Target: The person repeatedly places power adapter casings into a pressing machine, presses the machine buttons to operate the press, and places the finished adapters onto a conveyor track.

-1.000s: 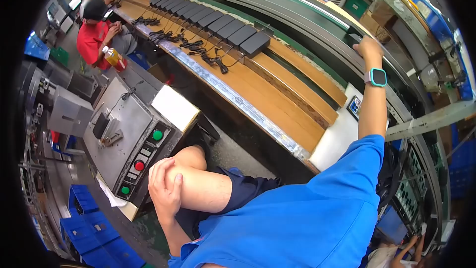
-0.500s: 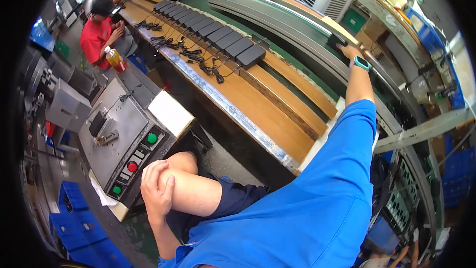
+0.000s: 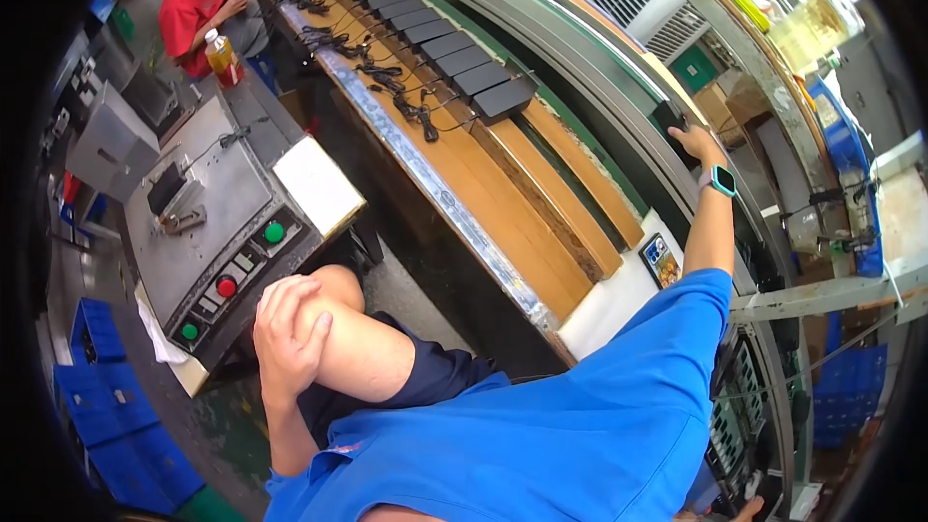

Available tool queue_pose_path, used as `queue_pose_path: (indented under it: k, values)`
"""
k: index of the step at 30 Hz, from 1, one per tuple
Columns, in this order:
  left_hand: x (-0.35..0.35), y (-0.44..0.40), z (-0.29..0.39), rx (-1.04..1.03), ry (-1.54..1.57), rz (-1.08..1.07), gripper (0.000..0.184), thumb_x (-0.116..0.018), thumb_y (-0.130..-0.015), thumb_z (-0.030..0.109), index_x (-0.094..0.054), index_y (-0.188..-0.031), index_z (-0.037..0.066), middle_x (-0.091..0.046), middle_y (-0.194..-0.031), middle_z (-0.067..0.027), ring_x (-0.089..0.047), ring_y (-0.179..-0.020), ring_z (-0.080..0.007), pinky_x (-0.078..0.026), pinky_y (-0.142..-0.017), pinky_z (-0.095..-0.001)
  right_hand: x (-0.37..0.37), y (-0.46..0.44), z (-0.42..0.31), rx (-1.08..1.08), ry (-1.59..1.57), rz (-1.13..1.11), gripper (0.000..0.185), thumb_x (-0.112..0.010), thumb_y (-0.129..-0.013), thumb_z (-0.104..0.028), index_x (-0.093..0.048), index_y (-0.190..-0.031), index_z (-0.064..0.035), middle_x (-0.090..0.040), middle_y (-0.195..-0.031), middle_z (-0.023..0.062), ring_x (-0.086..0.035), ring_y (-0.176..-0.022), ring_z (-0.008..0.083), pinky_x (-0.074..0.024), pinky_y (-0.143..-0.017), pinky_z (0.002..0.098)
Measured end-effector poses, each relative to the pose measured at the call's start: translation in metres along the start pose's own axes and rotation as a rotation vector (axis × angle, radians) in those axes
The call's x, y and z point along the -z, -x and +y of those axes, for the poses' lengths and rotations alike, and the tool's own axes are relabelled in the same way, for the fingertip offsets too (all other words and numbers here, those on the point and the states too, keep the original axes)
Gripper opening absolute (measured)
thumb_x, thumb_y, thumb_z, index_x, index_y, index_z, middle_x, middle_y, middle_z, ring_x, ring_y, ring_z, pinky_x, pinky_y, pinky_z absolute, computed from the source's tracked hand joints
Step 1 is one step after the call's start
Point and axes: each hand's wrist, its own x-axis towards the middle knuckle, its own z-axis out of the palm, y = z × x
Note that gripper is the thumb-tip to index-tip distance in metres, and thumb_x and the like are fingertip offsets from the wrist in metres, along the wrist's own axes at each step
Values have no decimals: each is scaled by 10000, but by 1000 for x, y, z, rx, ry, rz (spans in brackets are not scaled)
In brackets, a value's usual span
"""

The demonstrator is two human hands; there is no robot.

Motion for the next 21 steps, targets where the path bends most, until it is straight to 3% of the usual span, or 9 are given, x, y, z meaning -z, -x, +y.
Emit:
queue_pose_path:
  k: [2, 4, 6, 8, 10, 12, 16, 17, 21]
  values:
    - [-1, -1, -2, 1, 23, 0, 346, -723, -771, 140, -677, -1085, 1, -689, -1132, -181, -619, -1125, -387, -452, -1024, -453, 11, 6, -26, -11, 126, 59, 690, -722, -883, -458, -520, -1428, -86, -624, -1279, 312, -596, -1210, 470, -470, -1025, 484]
    - [-1, -2, -3, -1, 32, 5, 358, -734, -772, 151, -677, -1093, 2, -686, -1130, -186, -621, -1120, -388, -455, -1010, -453, 37, 41, -123, -102, 186, 241, 652, -731, -882, -449, -560, -1377, -62, -624, -1259, 309, -612, -1161, 482, -481, -1005, 494]
    - [-3, -1, -2, 2, 24, 13, 362, -738, -773, 154, -676, -1096, 3, -685, -1128, -187, -619, -1121, -389, -457, -1004, -453, 27, 27, -170, 300, 20, 448, 635, -697, -920, -445, -563, -1341, 11, -597, -1267, 318, -590, -1176, 474, -476, -1018, 498]
    - [-6, -2, 1, -10, 42, 21, 361, -737, -778, 177, -678, -1094, 14, -682, -1119, -185, -618, -1119, -387, -454, -997, -454, 29, 47, -265, 342, -350, 200, 901, -725, -853, -607, -499, -1406, 67, -547, -1348, 361, -537, -1289, 458, -441, -1084, 479]
    - [-9, -4, 3, -18, 62, 40, 357, -735, -781, 191, -679, -1091, 22, -681, -1117, -180, -616, -1120, -382, -453, -995, -452, 8, 50, -337, 267, -307, 33, 1276, -729, -707, -790, -353, -1485, 149, -398, -1479, 420, -386, -1440, 463, -340, -1191, 463]
    - [-13, -3, 0, -65, 38, 63, 345, -733, -793, 207, -677, -1090, 40, -683, -1115, -147, -616, -1129, -359, -449, -998, -445, -15, 63, -391, 238, -284, 53, 1163, -790, -706, -718, -470, -1375, 177, -537, -1364, 389, -541, -1305, 464, -454, -1090, 457]
    - [0, 11, -26, -130, 264, 106, 334, -732, -830, 210, -683, -1111, 36, -656, -1176, -135, -617, -1130, -347, -454, -1025, -446, -5, 65, -411, 136, -157, -114, 945, -901, -600, -622, -598, -1088, 129, -662, -1084, 340, -663, -1079, 405, -529, -914, 482]
    - [13, 17, -43, -99, 442, 109, 322, -721, -844, 193, -679, -1118, 30, -639, -1213, -148, -616, -1144, -347, -462, -1043, -437, -7, 72, -399, 238, -65, 19, 901, -916, -601, -538, -603, -1151, 103, -671, -1131, 307, -667, -1092, 453, -569, -883, 494]
    - [79, 22, -137, 158, 202, 459, 164, -689, -861, 74, -661, -1005, 2, -692, -1031, -104, -669, -1015, -232, -510, -950, -365, 66, 103, -383, 612, -312, 712, 877, -857, -555, -95, -473, -1335, 14, -474, -1278, 225, -478, -1215, 408, -401, -1086, 493]
